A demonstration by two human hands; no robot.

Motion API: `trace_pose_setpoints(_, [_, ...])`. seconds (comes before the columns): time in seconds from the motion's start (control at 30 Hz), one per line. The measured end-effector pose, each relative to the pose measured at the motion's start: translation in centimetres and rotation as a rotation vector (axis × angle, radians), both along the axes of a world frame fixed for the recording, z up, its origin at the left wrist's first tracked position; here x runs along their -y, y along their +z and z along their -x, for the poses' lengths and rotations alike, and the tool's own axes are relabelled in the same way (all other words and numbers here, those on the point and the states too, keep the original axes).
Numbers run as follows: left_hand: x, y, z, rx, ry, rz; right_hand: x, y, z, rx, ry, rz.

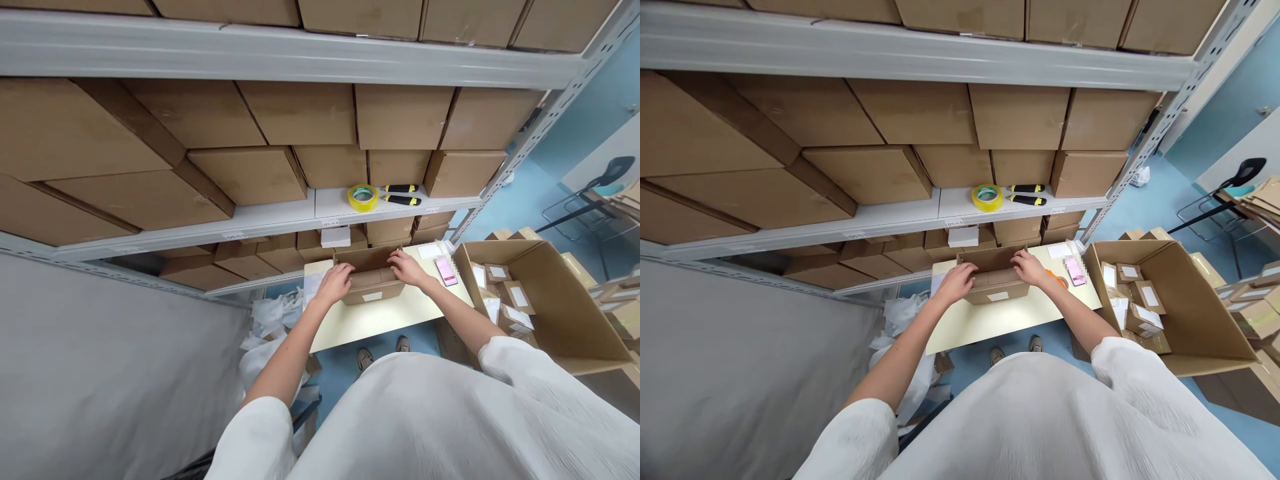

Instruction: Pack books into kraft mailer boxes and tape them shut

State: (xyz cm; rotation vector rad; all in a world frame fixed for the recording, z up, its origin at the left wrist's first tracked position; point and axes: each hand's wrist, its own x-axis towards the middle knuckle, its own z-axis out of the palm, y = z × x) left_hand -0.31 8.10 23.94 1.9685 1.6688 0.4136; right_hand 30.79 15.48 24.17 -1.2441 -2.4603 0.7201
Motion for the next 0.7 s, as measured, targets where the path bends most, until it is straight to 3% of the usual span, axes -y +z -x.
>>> trace_pose_setpoints(0.13, [1.1, -1.6, 2.1, -0.051, 0.038, 0.017, -0.1, -1.3, -2.7, 0.127, -0.031, 0.021])
trace_pose_setpoints(0.3, [1.4, -3.4, 3.6, -0.024, 0.054, 0.077, -0.6, -1.7, -4.7, 0.239, 0.065, 0.122])
trace_pose_setpoints(0.5, [1.2, -5.1, 3.5, -0.050, 0.026, 0.127, -1.7, -2.2, -3.2, 0.354, 0.162, 0.171])
trace_pose_setpoints(0.7, [2.0, -5.8, 2.8, -0.070, -0.006, 0.105, -3.1, -3.6, -1.5, 0.434, 0.147, 0.219])
